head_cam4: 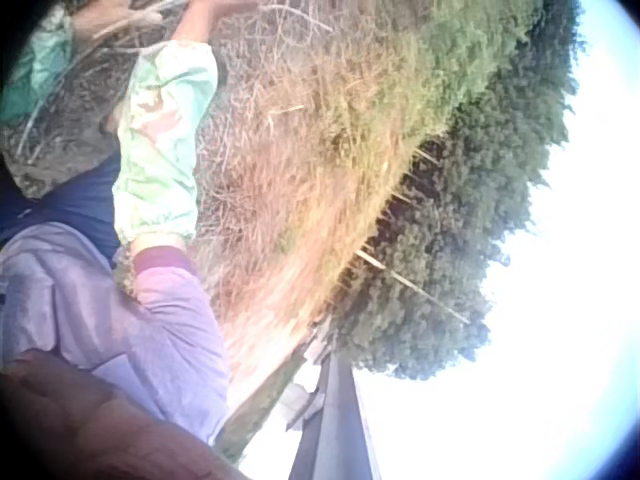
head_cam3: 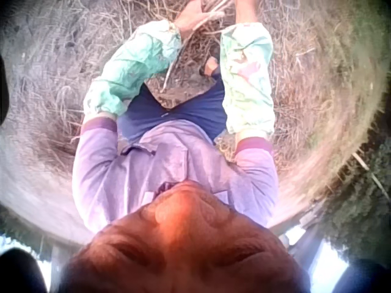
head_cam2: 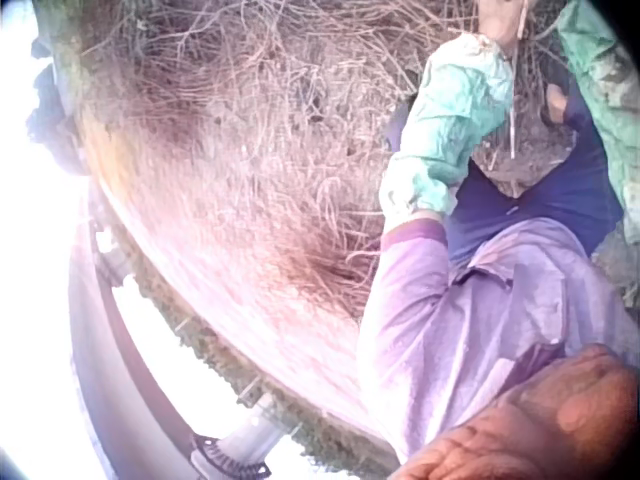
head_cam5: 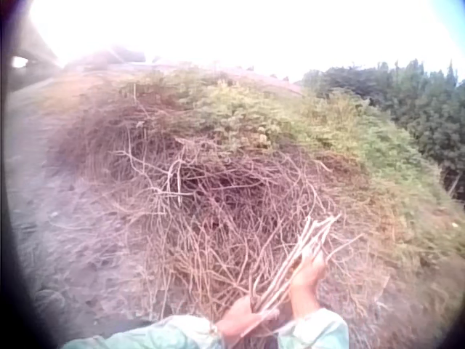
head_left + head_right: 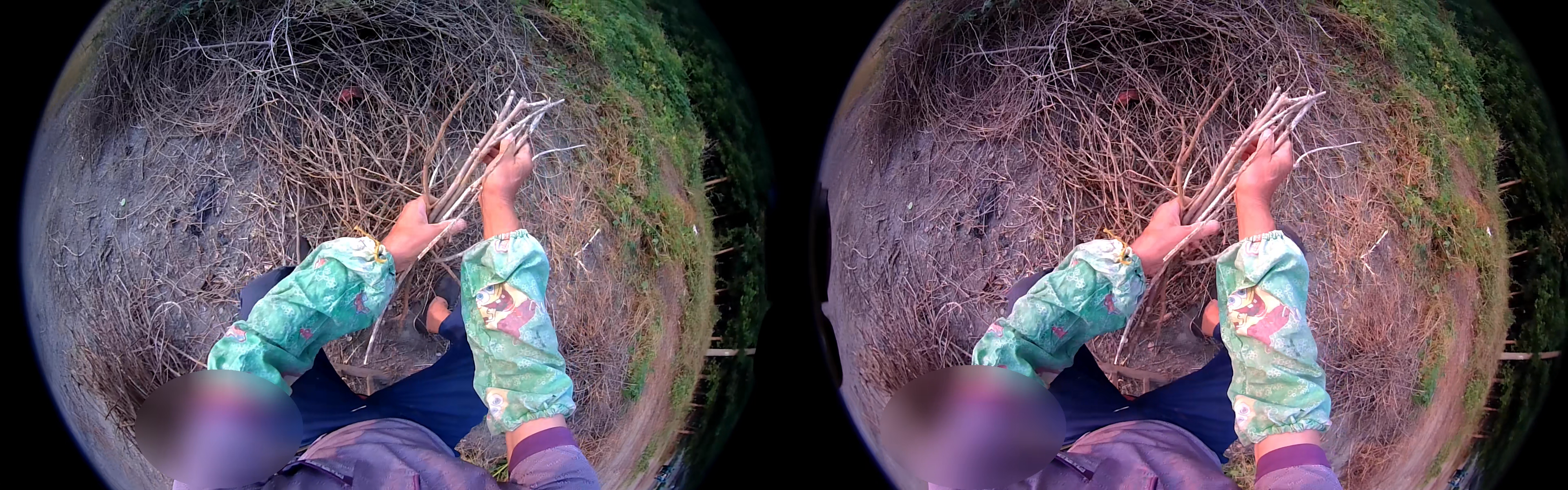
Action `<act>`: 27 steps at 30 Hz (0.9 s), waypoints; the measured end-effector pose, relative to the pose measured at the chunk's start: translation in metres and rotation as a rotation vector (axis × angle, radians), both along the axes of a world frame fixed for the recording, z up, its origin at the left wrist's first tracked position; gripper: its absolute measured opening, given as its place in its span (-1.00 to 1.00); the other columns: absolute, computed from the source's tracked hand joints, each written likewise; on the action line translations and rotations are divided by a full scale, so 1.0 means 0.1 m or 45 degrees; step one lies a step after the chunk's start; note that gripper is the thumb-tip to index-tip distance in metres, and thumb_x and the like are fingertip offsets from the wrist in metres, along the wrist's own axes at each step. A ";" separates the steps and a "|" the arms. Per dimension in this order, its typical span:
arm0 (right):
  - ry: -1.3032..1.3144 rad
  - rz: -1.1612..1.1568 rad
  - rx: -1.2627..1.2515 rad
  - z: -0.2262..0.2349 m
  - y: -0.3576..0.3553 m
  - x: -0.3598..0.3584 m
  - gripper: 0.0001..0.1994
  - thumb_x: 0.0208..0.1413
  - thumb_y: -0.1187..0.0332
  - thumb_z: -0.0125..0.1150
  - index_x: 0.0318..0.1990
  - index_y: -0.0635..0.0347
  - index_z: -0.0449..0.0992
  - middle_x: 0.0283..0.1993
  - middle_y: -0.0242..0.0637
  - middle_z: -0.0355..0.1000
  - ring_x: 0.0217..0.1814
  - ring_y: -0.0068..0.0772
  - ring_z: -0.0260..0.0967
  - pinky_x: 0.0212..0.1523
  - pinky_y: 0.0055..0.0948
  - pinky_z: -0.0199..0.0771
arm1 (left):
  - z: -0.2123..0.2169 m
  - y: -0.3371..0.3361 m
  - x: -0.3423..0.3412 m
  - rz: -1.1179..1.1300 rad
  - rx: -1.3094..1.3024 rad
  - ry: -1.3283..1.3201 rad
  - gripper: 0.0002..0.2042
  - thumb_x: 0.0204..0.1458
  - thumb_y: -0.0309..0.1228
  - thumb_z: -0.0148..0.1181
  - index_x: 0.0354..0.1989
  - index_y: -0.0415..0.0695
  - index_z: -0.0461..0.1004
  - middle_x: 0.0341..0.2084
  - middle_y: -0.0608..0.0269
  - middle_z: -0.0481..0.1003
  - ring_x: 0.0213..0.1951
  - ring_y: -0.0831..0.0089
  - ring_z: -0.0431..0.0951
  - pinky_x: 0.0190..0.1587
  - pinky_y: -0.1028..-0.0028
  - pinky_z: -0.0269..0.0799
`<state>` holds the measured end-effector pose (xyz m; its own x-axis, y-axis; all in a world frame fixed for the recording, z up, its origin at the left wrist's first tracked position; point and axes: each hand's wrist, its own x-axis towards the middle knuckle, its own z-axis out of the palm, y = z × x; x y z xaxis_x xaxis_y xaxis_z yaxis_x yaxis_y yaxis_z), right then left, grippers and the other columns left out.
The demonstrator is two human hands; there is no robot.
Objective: The person sits on the ground and repeatedly picks up dry sticks and twigs from a large pile, breaking them by hand and tossing them aside. The person handles the sticks one at a time or in small handfuls, breaking them into smaller pieces and discarding them.
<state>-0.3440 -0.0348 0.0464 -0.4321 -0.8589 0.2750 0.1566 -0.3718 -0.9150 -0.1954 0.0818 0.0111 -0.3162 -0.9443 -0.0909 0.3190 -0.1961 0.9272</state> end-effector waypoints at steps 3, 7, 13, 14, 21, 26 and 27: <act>0.461 -0.066 -0.028 0.03 0.04 0.29 -0.84 0.36 0.35 0.02 -0.16 0.27 0.38 -0.40 -0.36 0.45 -0.49 -0.60 0.41 -0.46 -0.59 0.47 | -0.16 0.08 0.11 -0.104 0.286 0.290 -0.77 0.09 -0.33 0.33 -0.21 -0.17 0.45 -0.44 0.29 0.55 -0.52 0.63 0.49 -0.48 0.61 0.42; 0.234 0.142 -0.218 0.29 -0.10 -0.10 -0.82 0.36 0.38 0.01 -0.08 0.35 0.37 -0.25 -0.21 0.46 -0.37 -0.48 0.46 -0.43 -0.54 0.51 | 0.11 0.05 0.12 -0.211 0.308 0.782 -0.77 0.24 -0.31 -0.08 -0.14 -0.18 0.45 -0.36 0.15 0.61 -0.43 0.53 0.55 -0.40 0.54 0.46; 0.838 0.341 -0.177 0.69 0.20 0.47 -0.62 0.41 0.21 -0.06 0.14 0.38 0.38 -0.07 -0.19 0.47 -0.12 -0.46 0.45 -0.07 -0.46 0.47 | 0.27 0.50 0.03 0.293 -0.096 0.579 -0.69 0.08 -0.44 0.28 -0.01 -0.19 0.42 -0.41 0.44 0.45 -0.46 0.69 0.40 -0.43 0.57 0.35; 0.962 0.328 -0.249 0.94 0.37 0.65 -0.61 0.41 0.21 -0.06 0.16 0.38 0.38 -0.02 -0.18 0.47 -0.04 -0.44 0.44 0.01 -0.43 0.44 | 0.52 0.66 0.24 0.237 -0.027 0.695 -0.70 0.10 -0.48 0.24 0.00 -0.19 0.40 -0.47 0.45 0.42 -0.52 0.71 0.39 -0.49 0.60 0.31; 0.849 0.141 -0.436 1.61 1.04 0.67 -0.67 0.43 0.26 -0.10 0.10 0.28 0.48 0.06 -0.27 0.49 -0.02 -0.49 0.45 0.01 -0.48 0.40 | 2.01 1.83 2.82 1.141 -0.723 0.637 -0.86 0.21 -0.48 0.15 -0.12 -0.23 0.44 -0.51 0.28 0.49 -0.64 0.58 0.47 -0.63 0.63 0.37; 1.053 0.558 0.126 0.40 0.73 -0.11 -0.79 0.34 0.28 0.07 -0.06 0.21 0.51 -0.25 -0.42 0.50 -0.37 -0.67 0.41 -0.38 -0.64 0.37 | 2.33 3.52 4.76 2.076 -0.494 -0.800 -0.86 0.16 -0.48 0.23 -0.19 -0.28 0.46 -0.55 0.31 0.46 -0.67 0.59 0.39 -0.64 0.60 0.27; 1.147 0.566 0.254 0.12 0.75 -0.27 -0.81 0.32 0.28 0.10 -0.09 0.21 0.51 -0.30 -0.42 0.50 -0.44 -0.67 0.40 -0.45 -0.64 0.36 | 2.22 3.89 5.06 2.213 -0.242 -1.106 -0.86 0.15 -0.48 0.24 -0.19 -0.25 0.45 -0.56 0.33 0.46 -0.70 0.62 0.35 -0.67 0.60 0.24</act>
